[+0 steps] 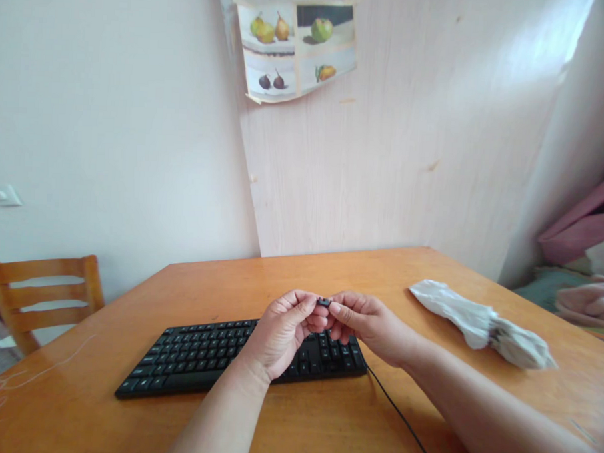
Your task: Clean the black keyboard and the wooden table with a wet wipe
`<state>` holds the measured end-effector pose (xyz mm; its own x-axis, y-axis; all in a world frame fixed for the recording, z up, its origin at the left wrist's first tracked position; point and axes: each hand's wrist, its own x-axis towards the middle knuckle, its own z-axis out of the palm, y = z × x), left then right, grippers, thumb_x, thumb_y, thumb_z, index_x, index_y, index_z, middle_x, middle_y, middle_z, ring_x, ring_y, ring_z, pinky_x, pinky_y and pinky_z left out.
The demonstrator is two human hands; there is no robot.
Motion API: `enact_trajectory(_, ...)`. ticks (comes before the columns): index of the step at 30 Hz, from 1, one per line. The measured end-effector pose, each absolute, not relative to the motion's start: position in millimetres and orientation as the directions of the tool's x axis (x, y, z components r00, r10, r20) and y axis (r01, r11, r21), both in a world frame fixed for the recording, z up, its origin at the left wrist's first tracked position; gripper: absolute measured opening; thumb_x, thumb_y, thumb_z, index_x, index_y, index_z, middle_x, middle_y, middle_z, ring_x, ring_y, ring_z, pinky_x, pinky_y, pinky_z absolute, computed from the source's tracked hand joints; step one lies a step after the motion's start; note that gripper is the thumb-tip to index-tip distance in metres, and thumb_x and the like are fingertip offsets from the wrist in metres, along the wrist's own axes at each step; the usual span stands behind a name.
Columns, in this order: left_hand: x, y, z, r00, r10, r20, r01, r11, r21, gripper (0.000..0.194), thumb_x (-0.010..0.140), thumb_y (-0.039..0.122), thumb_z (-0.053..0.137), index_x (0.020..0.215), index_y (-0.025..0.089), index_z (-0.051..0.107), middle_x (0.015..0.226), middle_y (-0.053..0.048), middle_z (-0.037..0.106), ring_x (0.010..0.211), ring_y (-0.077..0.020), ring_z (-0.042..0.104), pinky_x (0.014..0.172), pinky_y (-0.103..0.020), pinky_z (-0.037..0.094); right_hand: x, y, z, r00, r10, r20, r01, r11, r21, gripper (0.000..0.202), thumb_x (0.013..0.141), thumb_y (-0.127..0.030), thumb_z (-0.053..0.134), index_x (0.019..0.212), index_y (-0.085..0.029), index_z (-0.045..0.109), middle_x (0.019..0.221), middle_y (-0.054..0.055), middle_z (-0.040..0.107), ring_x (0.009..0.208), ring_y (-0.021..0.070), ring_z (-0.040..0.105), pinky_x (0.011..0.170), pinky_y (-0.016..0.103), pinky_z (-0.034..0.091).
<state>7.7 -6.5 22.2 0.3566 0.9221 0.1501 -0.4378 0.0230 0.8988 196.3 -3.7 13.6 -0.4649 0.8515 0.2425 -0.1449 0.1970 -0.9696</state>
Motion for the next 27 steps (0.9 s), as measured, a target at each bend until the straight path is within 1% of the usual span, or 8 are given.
enact_trajectory(4, 8.5, -5.7, 21.1, 0.371, 0.923, 0.106, -0.449, 0.077, 0.890, 0.019, 0.089, 0.032, 0.067, 0.087, 0.012, 0.067, 0.079, -0.005, 0.071, 0.068, -0.0105, 0.065, 0.070, -0.024, 0.053, 197.7, -0.9, 9.5, -0.488, 0.850, 0.197, -0.194, 0.115, -0.974, 0.034, 0.092, -0.048, 0.062, 0.085, -0.015, 0.063, 0.070, 0.002, 0.066, 0.061, 0.0094, 0.059, 0.057, 0.021, 0.044)
enact_trajectory(7, 9.1, -6.0, 20.6, 0.369, 0.924, 0.104, -0.437, 0.073, 0.896, 0.021, 0.089, 0.033, 0.067, 0.086, 0.012, 0.067, 0.079, -0.005, 0.071, 0.068, -0.0105, 0.065, 0.071, -0.024, 0.052, 198.2, -0.4, 8.4, -0.485, 0.857, 0.176, -0.197, 0.089, -0.976, 0.034, 0.091, -0.048, 0.063, 0.084, -0.015, 0.063, 0.068, 0.002, 0.066, 0.059, 0.0091, 0.058, 0.057, 0.021, 0.043)
enact_trajectory(11, 9.6, -6.4, 20.0, 0.358, 0.925, 0.128, -0.407, 0.031, 0.913, 0.019, 0.087, 0.031, 0.070, 0.085, 0.013, 0.066, 0.078, -0.004, 0.070, 0.067, -0.0096, 0.063, 0.071, -0.024, 0.051, 198.3, -0.6, 9.0, -0.482, 0.859, 0.171, -0.176, 0.096, -0.980, 0.035, 0.090, -0.049, 0.064, 0.084, -0.015, 0.063, 0.068, 0.002, 0.066, 0.060, 0.0094, 0.058, 0.057, 0.021, 0.043)
enact_trajectory(16, 10.5, -5.9, 19.3, 0.349, 0.928, 0.130, -0.409, 0.026, 0.912, 0.025, 0.089, 0.036, 0.066, 0.083, 0.012, 0.067, 0.078, -0.005, 0.069, 0.069, -0.0104, 0.062, 0.073, -0.026, 0.051, 197.2, 0.7, 8.6, -0.459, 0.871, 0.176, -0.146, 0.122, -0.982, 0.037, 0.089, -0.051, 0.064, 0.084, -0.015, 0.063, 0.067, 0.001, 0.066, 0.059, 0.0095, 0.057, 0.057, 0.022, 0.043)
enact_trajectory(19, 11.2, -6.7, 19.6, 0.333, 0.933, 0.134, -0.381, 0.004, 0.924, 0.023, 0.087, 0.035, 0.069, 0.083, 0.013, 0.066, 0.079, -0.004, 0.068, 0.068, -0.0094, 0.061, 0.072, -0.024, 0.050, 195.8, 0.7, 7.5, -0.438, 0.879, 0.189, -0.116, 0.153, -0.981, 0.038, 0.090, -0.053, 0.063, 0.085, -0.015, 0.063, 0.066, 0.001, 0.065, 0.057, 0.0093, 0.057, 0.056, 0.022, 0.043)
enact_trajectory(22, 12.1, -7.9, 20.3, 0.303, 0.945, 0.124, -0.346, -0.012, 0.938, 0.022, 0.084, 0.034, 0.073, 0.084, 0.013, 0.065, 0.079, -0.003, 0.068, 0.069, -0.0093, 0.060, 0.072, -0.024, 0.049, 194.3, -0.1, 7.3, -0.431, 0.885, 0.175, -0.105, 0.143, -0.984, 0.040, 0.089, -0.054, 0.062, 0.083, -0.015, 0.063, 0.066, 0.002, 0.066, 0.057, 0.0101, 0.058, 0.055, 0.022, 0.044)
enact_trajectory(27, 14.0, -8.9, 20.1, 0.286, 0.948, 0.138, -0.278, -0.056, 0.959, 0.024, 0.081, 0.035, 0.075, 0.085, 0.013, 0.065, 0.075, -0.003, 0.067, 0.069, -0.0108, 0.061, 0.071, -0.025, 0.049, 193.1, -2.4, 10.9, -0.416, 0.897, 0.146, -0.058, 0.134, -0.989, 0.042, 0.085, -0.056, 0.066, 0.085, -0.014, 0.066, 0.074, 0.004, 0.069, 0.059, 0.0097, 0.060, 0.052, 0.021, 0.044)
